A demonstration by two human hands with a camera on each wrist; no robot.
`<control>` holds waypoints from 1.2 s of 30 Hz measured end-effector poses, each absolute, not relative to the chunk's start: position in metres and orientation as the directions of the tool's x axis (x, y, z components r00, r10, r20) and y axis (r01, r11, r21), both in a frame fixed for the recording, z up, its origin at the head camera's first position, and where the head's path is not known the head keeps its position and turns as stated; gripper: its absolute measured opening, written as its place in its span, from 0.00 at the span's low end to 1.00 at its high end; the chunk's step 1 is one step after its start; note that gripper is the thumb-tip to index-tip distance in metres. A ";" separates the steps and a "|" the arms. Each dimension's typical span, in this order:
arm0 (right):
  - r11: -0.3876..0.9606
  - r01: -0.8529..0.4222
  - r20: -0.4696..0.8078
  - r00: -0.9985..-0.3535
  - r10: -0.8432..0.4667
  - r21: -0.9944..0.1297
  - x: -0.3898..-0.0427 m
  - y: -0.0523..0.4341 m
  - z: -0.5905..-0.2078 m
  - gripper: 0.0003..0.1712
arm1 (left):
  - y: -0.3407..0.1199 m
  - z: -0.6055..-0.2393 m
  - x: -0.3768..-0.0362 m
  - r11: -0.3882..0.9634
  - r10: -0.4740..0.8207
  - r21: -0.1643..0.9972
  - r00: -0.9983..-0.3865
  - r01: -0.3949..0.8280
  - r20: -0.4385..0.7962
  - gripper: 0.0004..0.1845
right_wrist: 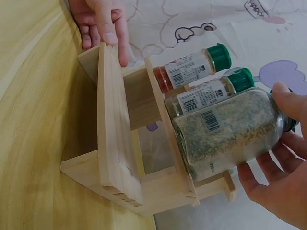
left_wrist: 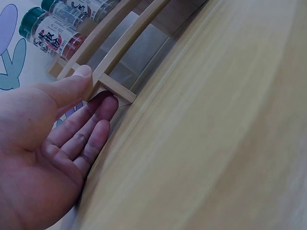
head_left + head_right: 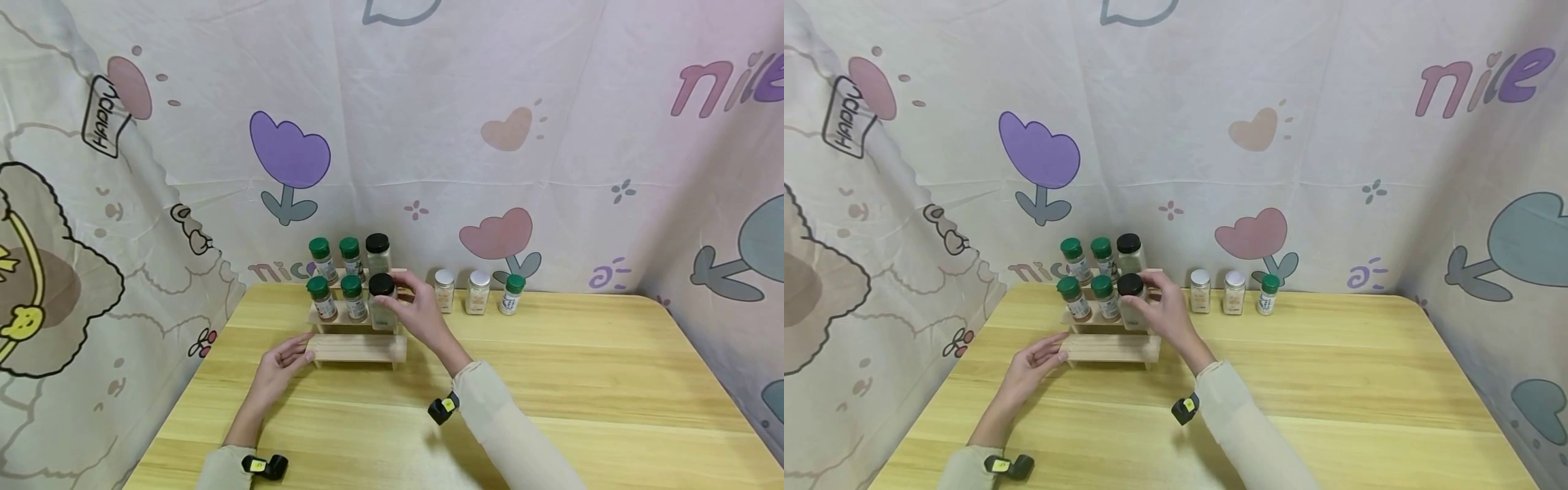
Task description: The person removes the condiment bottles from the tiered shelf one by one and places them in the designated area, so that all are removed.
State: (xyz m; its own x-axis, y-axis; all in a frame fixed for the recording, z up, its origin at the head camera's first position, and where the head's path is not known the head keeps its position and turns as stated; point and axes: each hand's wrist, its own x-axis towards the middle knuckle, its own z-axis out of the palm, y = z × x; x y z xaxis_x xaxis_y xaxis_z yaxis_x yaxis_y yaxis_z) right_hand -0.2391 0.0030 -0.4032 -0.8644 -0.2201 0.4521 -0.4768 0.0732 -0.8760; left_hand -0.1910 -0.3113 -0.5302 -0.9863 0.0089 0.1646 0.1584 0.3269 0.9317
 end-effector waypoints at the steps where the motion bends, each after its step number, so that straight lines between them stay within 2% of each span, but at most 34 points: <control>1: 0.076 -0.480 0.454 -0.862 -0.224 -0.874 -0.235 0.004 -0.398 0.23 | -0.311 -0.530 -0.191 0.326 0.008 0.932 -0.986 0.159 0.165 0.24; 3: 0.085 -0.486 0.458 -0.859 -0.227 -0.870 -0.226 0.007 -0.390 0.22 | -0.311 -0.530 -0.191 0.326 0.009 0.931 -0.986 0.162 0.168 0.24; 10: 0.097 -0.487 0.457 -0.860 -0.225 -0.868 -0.240 0.014 -0.416 0.24 | -0.311 -0.529 -0.190 0.319 0.012 0.934 -0.987 0.158 0.162 0.24; 15: 0.097 -0.478 0.452 -0.868 -0.206 -0.873 -0.233 0.019 -0.415 0.23 | -0.311 -0.529 -0.190 0.324 0.016 0.933 -0.986 0.160 0.163 0.24; 36: 0.030 -0.482 0.469 -0.864 -0.184 -0.876 -0.215 0.047 -0.423 0.23 | -0.311 -0.529 -0.190 0.312 0.008 0.939 -0.989 0.145 0.151 0.25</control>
State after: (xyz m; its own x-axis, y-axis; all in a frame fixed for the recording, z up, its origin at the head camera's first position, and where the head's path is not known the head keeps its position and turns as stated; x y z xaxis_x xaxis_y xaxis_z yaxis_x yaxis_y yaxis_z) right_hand -0.2147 0.0465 -0.4234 -0.8636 -0.1844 0.4693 -0.4822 0.0297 -0.8756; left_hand -0.1899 -0.3109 -0.5294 -0.9886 0.0079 0.1505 0.1454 0.3116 0.9390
